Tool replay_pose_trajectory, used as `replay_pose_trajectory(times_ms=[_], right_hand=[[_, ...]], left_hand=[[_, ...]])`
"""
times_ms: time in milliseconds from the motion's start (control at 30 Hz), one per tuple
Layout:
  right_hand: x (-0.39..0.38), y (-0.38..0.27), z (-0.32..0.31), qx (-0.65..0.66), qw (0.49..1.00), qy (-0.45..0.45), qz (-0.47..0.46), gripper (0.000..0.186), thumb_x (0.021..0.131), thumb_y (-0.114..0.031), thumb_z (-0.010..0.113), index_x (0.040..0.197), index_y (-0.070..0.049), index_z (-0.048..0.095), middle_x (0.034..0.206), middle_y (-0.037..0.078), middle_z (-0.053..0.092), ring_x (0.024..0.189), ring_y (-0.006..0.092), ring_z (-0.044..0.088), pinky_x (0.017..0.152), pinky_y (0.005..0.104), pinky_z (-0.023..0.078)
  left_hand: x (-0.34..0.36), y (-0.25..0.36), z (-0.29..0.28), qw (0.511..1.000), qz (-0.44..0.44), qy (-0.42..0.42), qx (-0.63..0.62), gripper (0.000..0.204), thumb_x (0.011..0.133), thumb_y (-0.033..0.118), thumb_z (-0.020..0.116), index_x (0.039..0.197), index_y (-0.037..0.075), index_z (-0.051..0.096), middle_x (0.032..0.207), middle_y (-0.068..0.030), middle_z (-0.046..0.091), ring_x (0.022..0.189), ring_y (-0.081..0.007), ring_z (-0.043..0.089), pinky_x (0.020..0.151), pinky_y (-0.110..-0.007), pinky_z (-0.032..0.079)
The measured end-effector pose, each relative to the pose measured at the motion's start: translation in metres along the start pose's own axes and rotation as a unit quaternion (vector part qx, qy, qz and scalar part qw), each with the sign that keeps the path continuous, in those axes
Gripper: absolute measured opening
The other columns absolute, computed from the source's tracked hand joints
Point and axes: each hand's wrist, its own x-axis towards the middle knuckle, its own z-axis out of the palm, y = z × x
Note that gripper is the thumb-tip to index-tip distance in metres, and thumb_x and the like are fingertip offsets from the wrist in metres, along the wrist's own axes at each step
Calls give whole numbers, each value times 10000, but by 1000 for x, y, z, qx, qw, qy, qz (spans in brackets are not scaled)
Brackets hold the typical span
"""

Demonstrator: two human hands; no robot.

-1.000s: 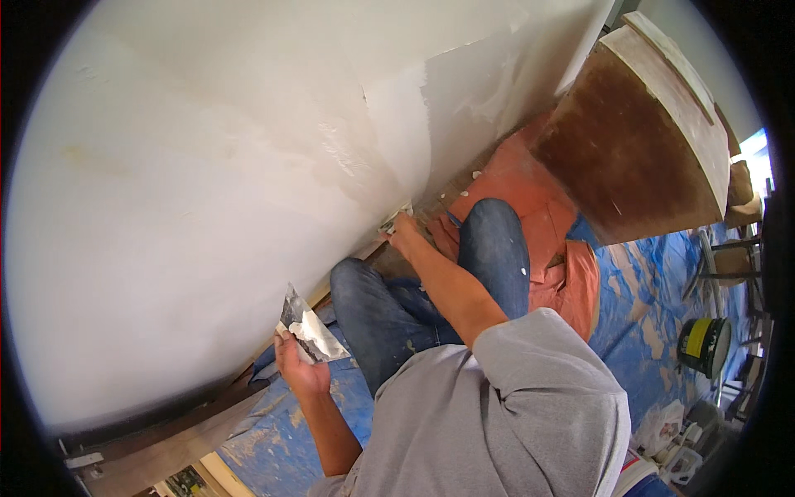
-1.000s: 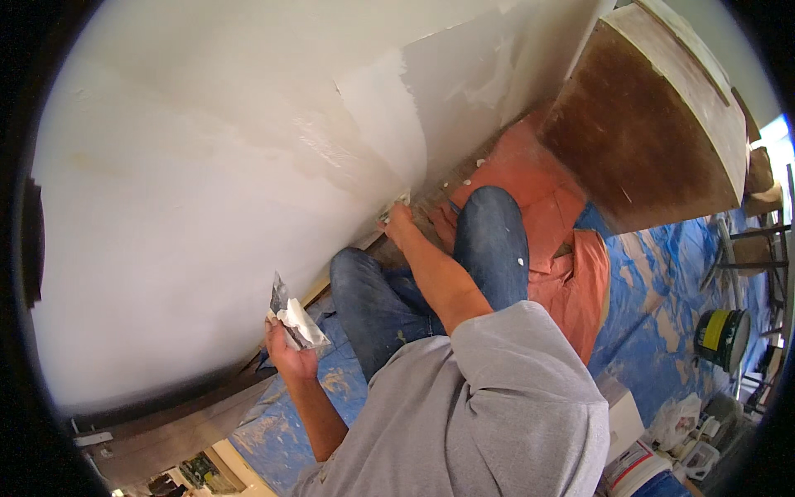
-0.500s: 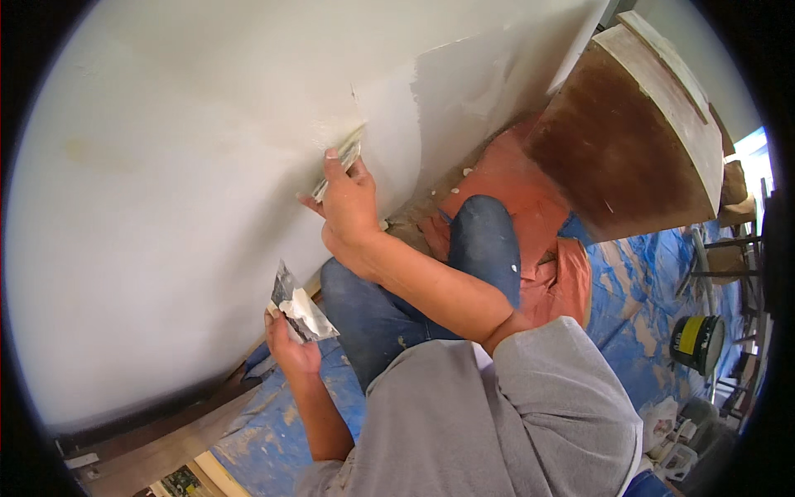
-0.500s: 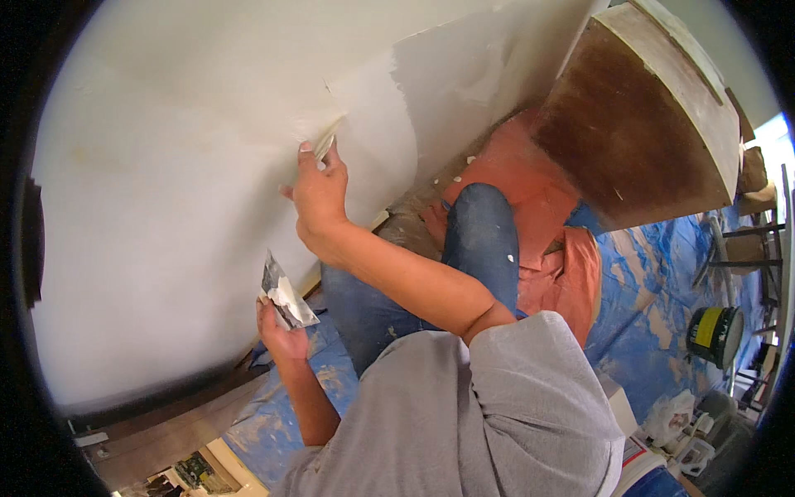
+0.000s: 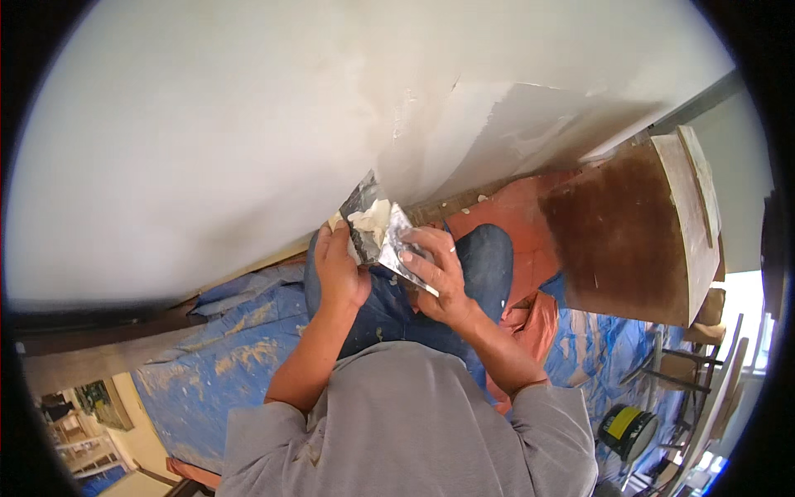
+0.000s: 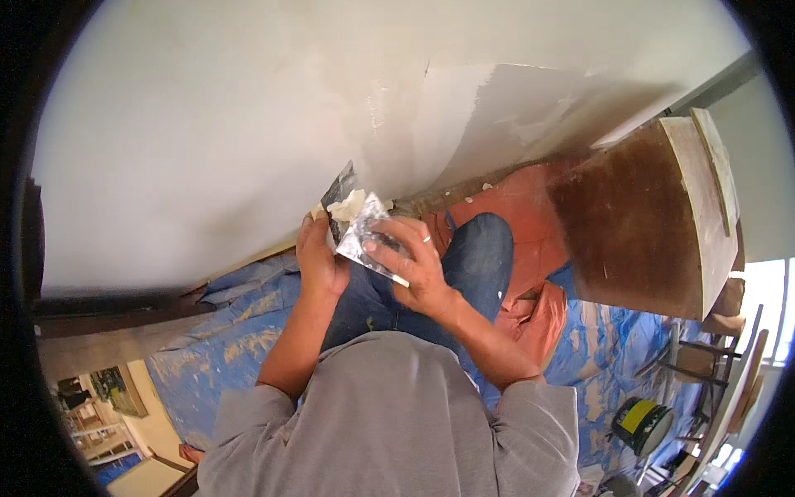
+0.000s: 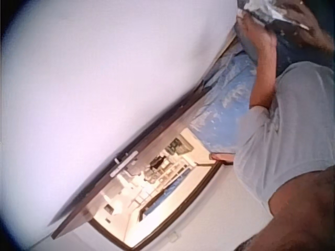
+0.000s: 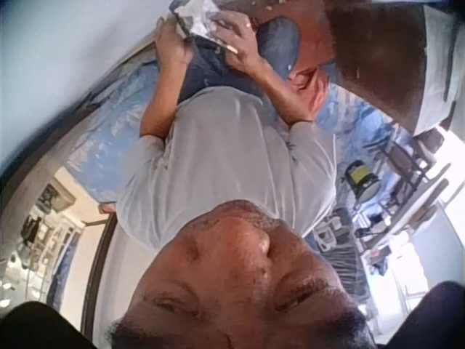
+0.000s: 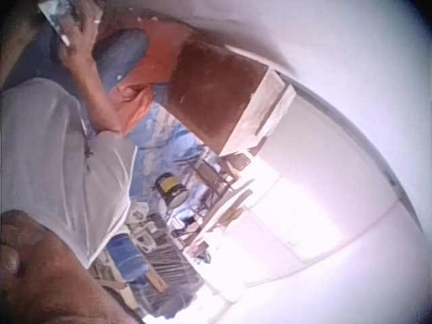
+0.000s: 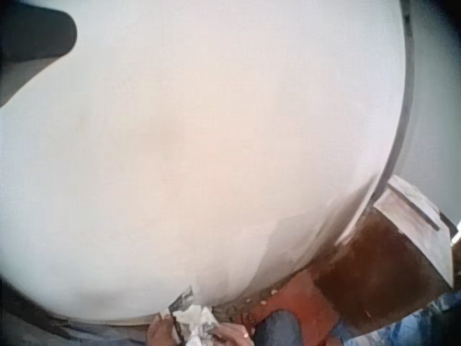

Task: Patching and smoothing a wall using joint compound and putty knives.

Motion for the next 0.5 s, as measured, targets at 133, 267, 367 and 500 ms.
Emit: replay_pose_trajectory(times_ms=[133,267,367,500], right_hand=[[1,24,-41,-217,971,-102,-16,561,727,-80,792,1264,-205,691,1291,88,612,1118,333,576,937,441,514],[27,28,-88,-269,947,-173,-5,508,738,-23,741,1204,-226,734,1246,45,650,1119,304,580,918,415,543],[64,-6,-97,-235,932,-264,-84,510,727,-54,741,1204,-236,732,1253,38,651,1122,284,580,919,420,546],[87,-31,-81,-241,892,-348,-160,429,758,-148,708,1178,-235,727,1200,4,657,1079,248,592,919,384,547]], left_hand=[[-6,24,2,997,-34,-60,36,249,1041,153,495,1253,32,542,1134,-76,664,996,-182,675,857,-337,567],[5,42,-8,988,-39,-128,82,286,1057,161,465,1284,13,556,1161,-79,667,1052,-181,669,903,-362,565],[6,56,0,980,-72,-144,115,280,1042,135,486,1276,-3,556,1157,-86,664,1038,-172,656,892,-341,551],[9,54,-2,978,-90,-139,128,286,1045,122,475,1277,-13,572,1174,-85,664,1059,-167,642,915,-320,529]])
